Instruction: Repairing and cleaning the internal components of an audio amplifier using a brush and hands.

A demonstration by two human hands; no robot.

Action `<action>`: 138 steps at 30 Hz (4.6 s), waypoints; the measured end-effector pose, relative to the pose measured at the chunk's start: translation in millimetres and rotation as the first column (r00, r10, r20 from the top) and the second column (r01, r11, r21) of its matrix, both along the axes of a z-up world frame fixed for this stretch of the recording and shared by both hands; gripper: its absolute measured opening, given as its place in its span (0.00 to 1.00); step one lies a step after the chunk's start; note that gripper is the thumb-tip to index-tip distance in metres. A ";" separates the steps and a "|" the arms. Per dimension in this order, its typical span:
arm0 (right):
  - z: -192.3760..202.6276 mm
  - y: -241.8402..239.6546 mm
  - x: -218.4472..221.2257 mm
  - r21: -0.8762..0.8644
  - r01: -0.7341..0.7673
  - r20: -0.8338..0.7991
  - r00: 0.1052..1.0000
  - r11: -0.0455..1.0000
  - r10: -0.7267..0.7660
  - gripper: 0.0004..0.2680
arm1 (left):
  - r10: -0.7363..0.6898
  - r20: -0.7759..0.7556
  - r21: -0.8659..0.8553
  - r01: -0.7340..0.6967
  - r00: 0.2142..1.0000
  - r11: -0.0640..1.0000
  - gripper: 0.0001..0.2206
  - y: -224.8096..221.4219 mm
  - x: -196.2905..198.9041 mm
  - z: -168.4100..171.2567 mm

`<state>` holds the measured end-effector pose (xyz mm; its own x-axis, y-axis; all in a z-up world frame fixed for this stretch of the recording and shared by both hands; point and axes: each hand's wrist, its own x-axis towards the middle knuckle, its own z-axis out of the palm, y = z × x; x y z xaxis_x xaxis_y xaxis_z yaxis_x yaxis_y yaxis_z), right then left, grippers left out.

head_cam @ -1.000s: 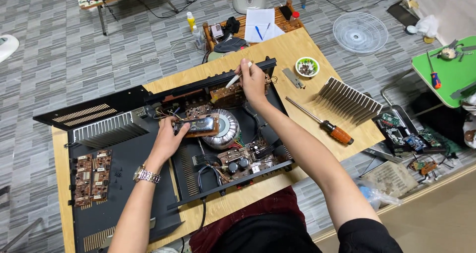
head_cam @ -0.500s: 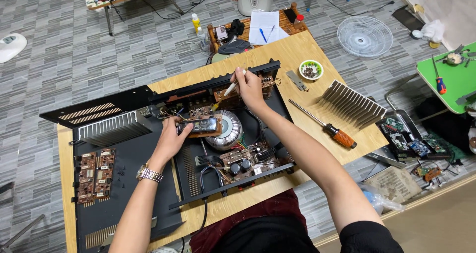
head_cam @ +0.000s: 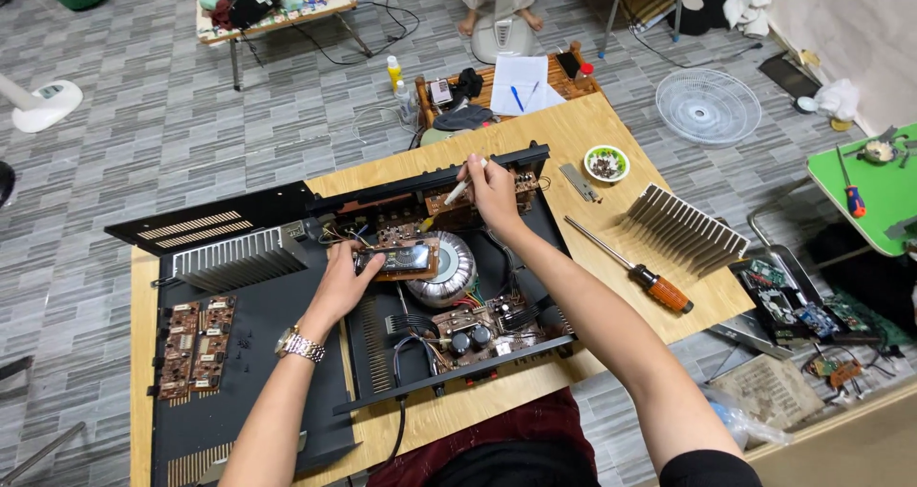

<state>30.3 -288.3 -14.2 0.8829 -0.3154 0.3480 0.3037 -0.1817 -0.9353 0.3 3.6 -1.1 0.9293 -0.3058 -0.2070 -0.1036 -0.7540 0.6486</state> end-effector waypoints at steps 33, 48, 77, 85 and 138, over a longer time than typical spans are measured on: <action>-2.4 -0.2 0.8 -0.023 -0.013 0.002 1.000 1.000 0.013 0.17 | 0.004 -0.021 0.000 -0.004 1.000 1.000 0.31 4.1 4.3 -10.0; -3.9 1.4 1.8 0.002 0.012 -0.022 1.000 1.000 -0.012 0.17 | -0.020 -0.010 -0.046 0.019 1.000 0.999 0.28 2.9 -1.5 -0.3; -44.3 -23.7 23.1 -0.139 -0.001 -0.030 1.000 0.990 -0.003 0.17 | -0.005 0.110 -0.143 0.021 0.994 0.989 0.27 12.4 6.7 -35.4; -47.7 -28.0 30.6 -0.100 0.106 -0.137 0.983 0.989 -0.119 0.13 | -0.072 0.246 -0.167 0.115 0.967 0.979 0.25 13.6 25.5 -69.7; -3.5 2.2 2.8 -0.015 -0.035 0.020 0.999 0.999 0.035 0.19 | -0.015 0.003 -0.039 0.015 1.000 0.999 0.26 4.0 -0.1 -6.5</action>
